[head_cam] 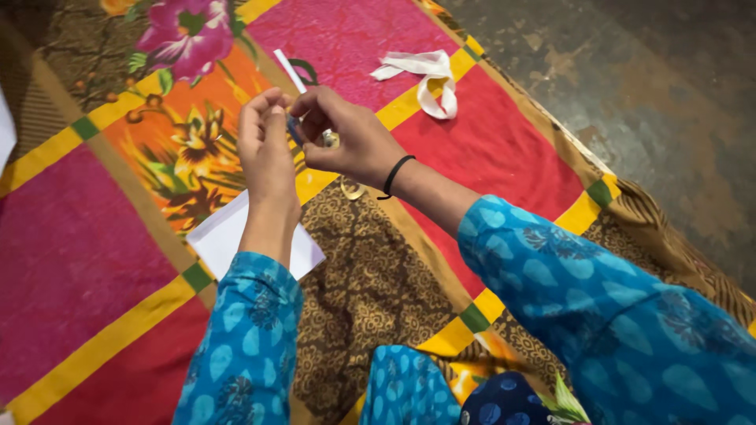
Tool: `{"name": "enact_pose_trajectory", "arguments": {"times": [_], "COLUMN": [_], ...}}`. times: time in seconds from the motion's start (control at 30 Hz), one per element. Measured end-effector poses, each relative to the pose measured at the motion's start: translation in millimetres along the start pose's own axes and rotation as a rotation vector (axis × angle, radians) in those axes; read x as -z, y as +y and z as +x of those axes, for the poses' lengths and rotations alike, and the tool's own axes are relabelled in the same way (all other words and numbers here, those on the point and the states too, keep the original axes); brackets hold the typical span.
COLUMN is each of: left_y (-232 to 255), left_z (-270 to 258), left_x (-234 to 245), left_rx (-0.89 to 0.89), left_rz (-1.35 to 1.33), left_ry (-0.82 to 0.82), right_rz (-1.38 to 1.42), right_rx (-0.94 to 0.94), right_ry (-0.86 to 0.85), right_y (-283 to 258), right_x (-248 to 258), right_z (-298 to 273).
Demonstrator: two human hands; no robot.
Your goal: The person folds a white sheet of paper into a shallow box, using scissors to cut tape from a roll and pressing tape to secure the folded corners. They then fit a lid piece on the box and begin handling a white ribbon at the end.
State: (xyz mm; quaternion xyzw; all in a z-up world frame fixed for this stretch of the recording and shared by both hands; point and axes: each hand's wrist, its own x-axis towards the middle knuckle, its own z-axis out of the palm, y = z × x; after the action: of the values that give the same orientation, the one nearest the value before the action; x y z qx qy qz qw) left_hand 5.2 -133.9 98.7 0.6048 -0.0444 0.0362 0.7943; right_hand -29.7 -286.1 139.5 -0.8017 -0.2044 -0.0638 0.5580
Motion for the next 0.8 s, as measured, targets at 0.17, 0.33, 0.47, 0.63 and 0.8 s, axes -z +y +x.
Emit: {"name": "enact_pose_trajectory", "arguments": {"times": [0.17,0.33,0.47,0.63,0.8], "left_y": [-24.5,-46.9,-65.6,-88.2,-105.5], "left_z": [3.1,3.0,10.1,23.2,32.3], "left_x": [-15.0,-28.6,-46.1,-67.4,-81.1], "left_rx": [-0.278,-0.415,-0.383,-0.296,-0.261], "left_rz": [0.623,1.039,1.247,1.343,1.401], "left_ry": [-0.093,-0.252,-0.35,-0.433,-0.511], "right_rz": [-0.434,-0.717,-0.852,-0.94,-0.983], "right_rx": [0.134,0.15,0.087,0.081,0.056], "right_ry": [0.039,0.096,0.118,0.121,0.116], "right_y": [14.0,45.4,76.8,113.0,137.8], "right_x": [29.2,53.2,68.2,82.2,89.2], "right_z": [-8.3,-18.2,-24.0,-28.3,-31.9]}}
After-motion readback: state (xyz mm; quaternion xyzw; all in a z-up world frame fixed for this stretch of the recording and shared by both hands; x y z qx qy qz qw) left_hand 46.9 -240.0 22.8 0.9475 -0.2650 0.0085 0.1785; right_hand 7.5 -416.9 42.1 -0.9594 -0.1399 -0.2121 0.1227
